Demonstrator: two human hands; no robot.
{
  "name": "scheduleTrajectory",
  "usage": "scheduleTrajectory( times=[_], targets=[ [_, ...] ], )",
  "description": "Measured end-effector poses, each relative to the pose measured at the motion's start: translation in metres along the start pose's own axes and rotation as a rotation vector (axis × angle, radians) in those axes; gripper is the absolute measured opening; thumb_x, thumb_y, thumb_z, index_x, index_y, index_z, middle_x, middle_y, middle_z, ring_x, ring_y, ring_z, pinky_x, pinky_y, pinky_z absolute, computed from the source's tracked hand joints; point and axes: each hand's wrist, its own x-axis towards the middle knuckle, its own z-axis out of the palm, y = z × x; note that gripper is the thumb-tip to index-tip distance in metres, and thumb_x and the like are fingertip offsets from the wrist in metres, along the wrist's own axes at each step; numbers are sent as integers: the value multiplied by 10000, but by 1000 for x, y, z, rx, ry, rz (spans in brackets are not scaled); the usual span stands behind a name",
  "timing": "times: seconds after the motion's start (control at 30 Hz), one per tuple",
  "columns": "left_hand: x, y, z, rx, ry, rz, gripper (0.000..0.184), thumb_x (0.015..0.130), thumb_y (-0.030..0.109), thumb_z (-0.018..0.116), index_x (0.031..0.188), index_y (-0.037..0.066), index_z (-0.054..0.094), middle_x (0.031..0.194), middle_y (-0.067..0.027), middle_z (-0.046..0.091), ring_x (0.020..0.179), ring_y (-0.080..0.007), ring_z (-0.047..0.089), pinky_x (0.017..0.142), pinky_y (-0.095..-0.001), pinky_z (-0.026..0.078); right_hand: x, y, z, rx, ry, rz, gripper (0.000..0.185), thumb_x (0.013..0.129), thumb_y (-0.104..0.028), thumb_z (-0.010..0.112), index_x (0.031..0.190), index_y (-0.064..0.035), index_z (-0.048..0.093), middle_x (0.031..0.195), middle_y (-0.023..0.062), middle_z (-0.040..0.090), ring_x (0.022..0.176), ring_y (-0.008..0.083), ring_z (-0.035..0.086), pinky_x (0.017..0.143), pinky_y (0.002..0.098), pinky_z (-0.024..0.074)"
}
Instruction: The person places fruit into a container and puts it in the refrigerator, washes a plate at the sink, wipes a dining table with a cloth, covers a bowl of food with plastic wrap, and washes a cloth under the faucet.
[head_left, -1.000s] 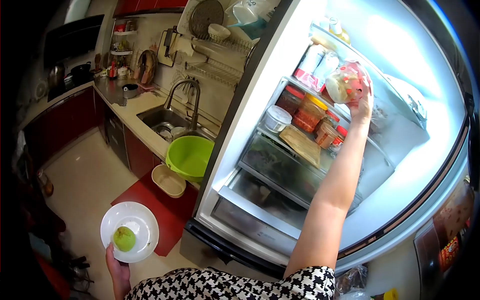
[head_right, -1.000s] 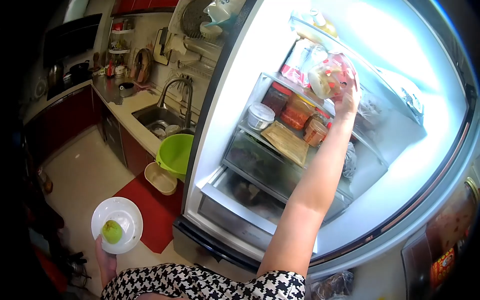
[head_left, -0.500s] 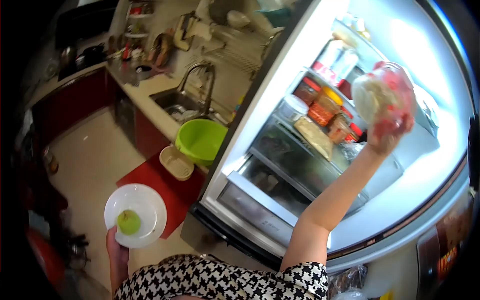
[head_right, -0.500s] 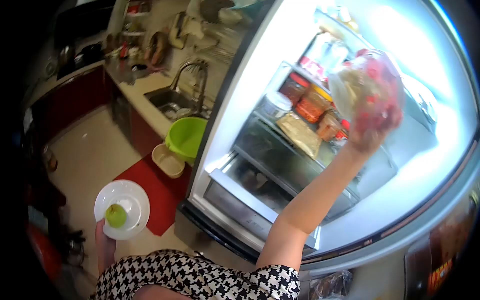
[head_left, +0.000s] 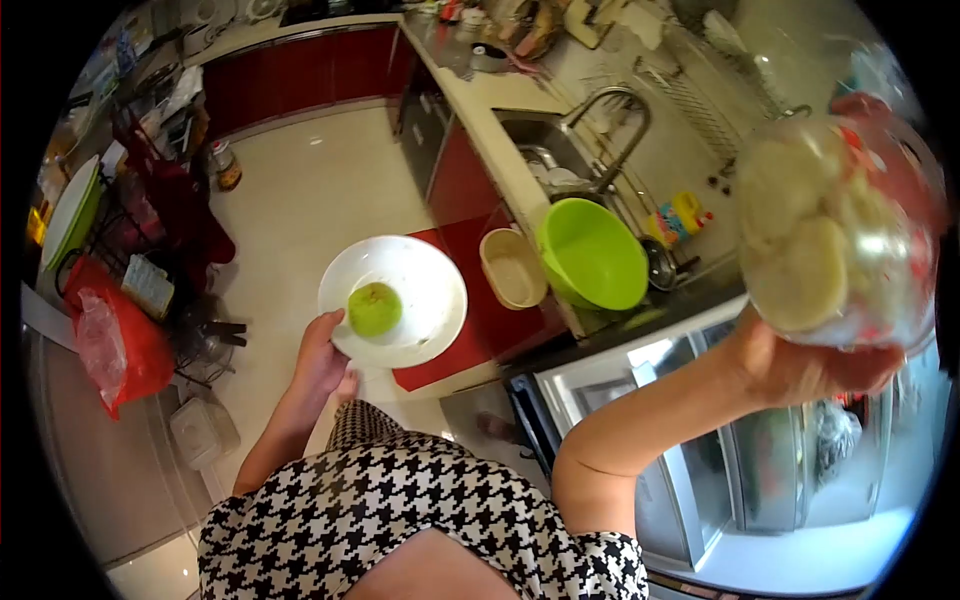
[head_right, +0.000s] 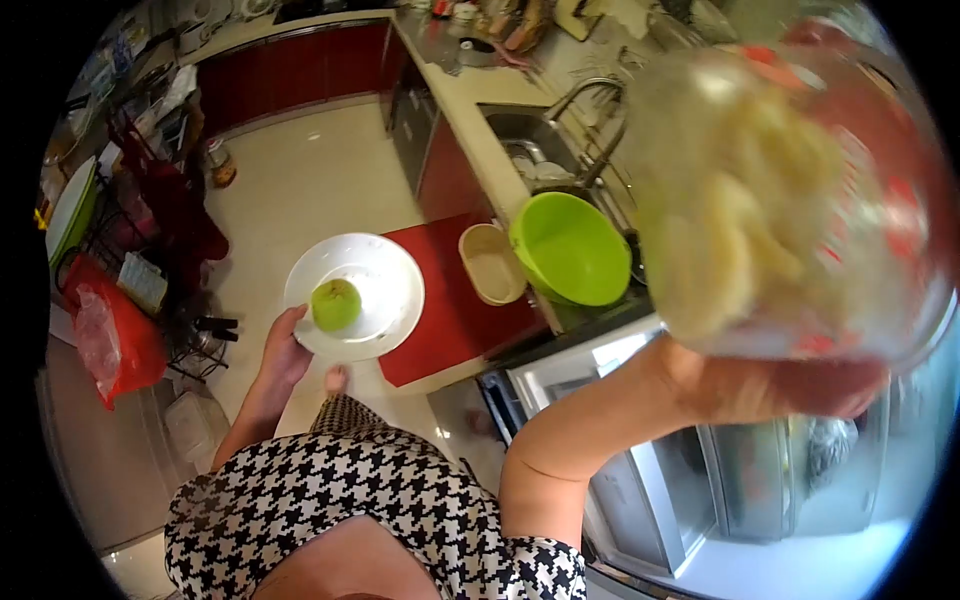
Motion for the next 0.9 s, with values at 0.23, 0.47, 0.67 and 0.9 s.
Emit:
scheduleTrajectory(
  times=[0.23,0.47,0.67,0.9],
  targets=[
    [85,115,1,70,13,-21,336,867,148,490,1129,-62,481,1058,-133,589,917,-211,597,812,-328,479,-18,189,44,-138,83,194,446,668,-327,757,1040,-166,571,1133,6,545,1072,193,495,955,430,409],
    [215,217,-33,141,18,-55,376,870,169,482,1170,-55,451,1086,-145,578,949,-222,594,816,-356,490,-24,331,28,-383,110,243,442,765,-297,677,1134,-213,448,1209,18,469,1072,226,484,893,457,456],
    [297,194,-32,174,11,-86,397,867,165,459,1197,-52,425,1096,-158,569,936,-240,602,787,-372,511,-40,388,-93,-486,169,452,391,811,-293,624,1127,-143,450,1179,50,497,1080,210,497,895,425,451],
    [399,160,13,194,36,-169,379,872,179,458,1164,-62,452,1085,-149,574,957,-240,589,818,-364,486,-16,467,-191,-465,216,651,522,707,-240,736,1080,-103,398,1153,62,468,1064,189,470,939,357,393]
  ],
)
